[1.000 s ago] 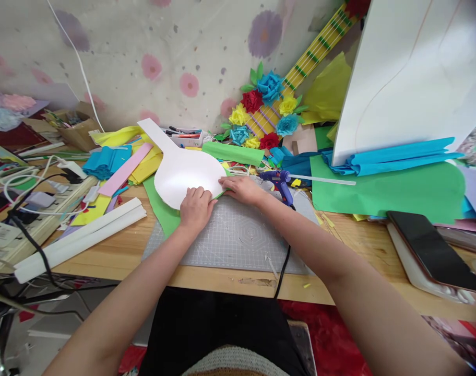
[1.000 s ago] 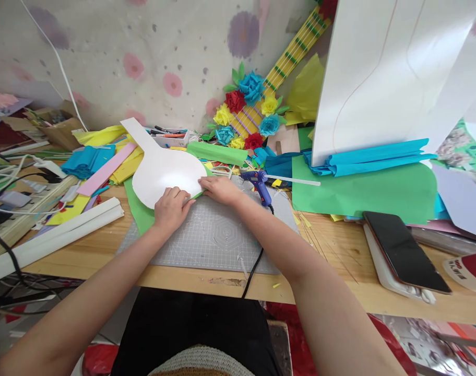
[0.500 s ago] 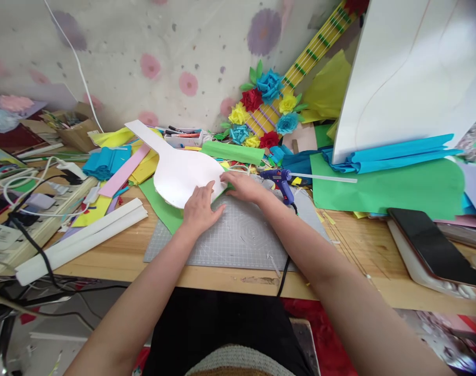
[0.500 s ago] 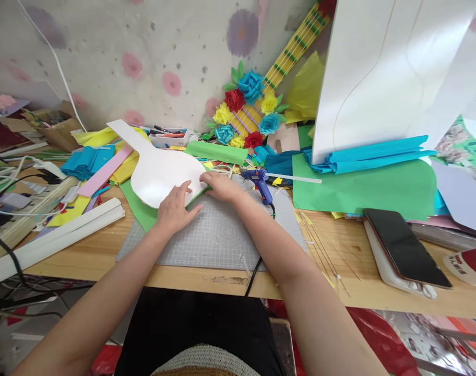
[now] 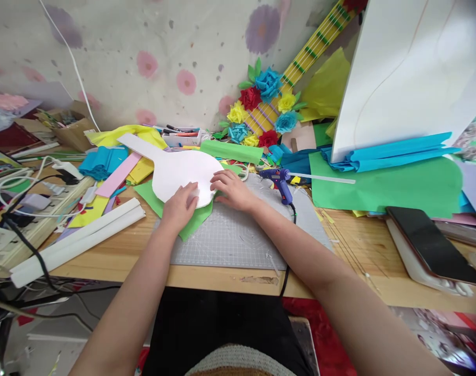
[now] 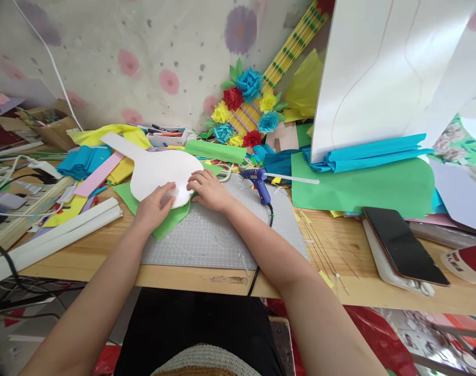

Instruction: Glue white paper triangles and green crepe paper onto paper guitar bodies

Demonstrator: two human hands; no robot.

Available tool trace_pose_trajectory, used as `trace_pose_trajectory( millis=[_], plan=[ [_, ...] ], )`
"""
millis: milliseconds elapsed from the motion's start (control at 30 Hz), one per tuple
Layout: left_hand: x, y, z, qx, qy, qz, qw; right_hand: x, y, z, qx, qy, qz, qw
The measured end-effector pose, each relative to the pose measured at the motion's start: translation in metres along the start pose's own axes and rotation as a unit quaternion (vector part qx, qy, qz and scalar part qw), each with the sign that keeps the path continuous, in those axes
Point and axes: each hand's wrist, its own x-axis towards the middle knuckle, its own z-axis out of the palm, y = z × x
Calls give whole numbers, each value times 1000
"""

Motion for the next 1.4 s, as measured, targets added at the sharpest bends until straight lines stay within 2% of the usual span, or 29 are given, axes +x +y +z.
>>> trace_pose_trajectory(
  millis=[100,200,233,300,400,467,633,700,767,833,900,967,1033,1133,1400],
  plan=[
    [0,9,11,41,13,0,999,-4,-6,-4,-12,62,69,996],
    [4,19,18,67,24,0,997,-10,-10,-13,3,105,189,976],
    [5,22,19,71,27,1,997,-11,-11,-16,21,97,241,965],
    [9,29,20,78,35,0,996,-12,-11,-18,82,37,346,934],
    [14,36,21,88,50,-26,995,-11,-11,-12,166,-62,425,888],
    [15,39,20,84,60,-51,993,-8,-12,-5,166,-80,436,881],
    [20,37,10,22,82,-97,992,-3,-16,6,102,-93,437,889],
    [25,38,4,5,64,-117,991,-3,-15,5,94,-89,435,891],
    [33,39,-2,2,21,-123,992,-5,-10,3,97,-71,435,892],
    [43,41,-6,9,-31,-94,995,-6,-4,-1,107,-48,443,889],
    [55,42,-5,21,-89,-4,996,-8,3,-5,113,-34,461,880],
    [65,41,0,40,-155,100,982,-10,7,-8,111,-33,481,869],
    [73,40,7,63,-213,159,962,-11,9,-11,114,-39,494,861],
    [76,39,18,92,-243,168,951,-14,11,-11,128,-50,496,857],
    [68,42,22,143,-231,173,947,-12,7,-11,119,-61,477,869]
  ],
)
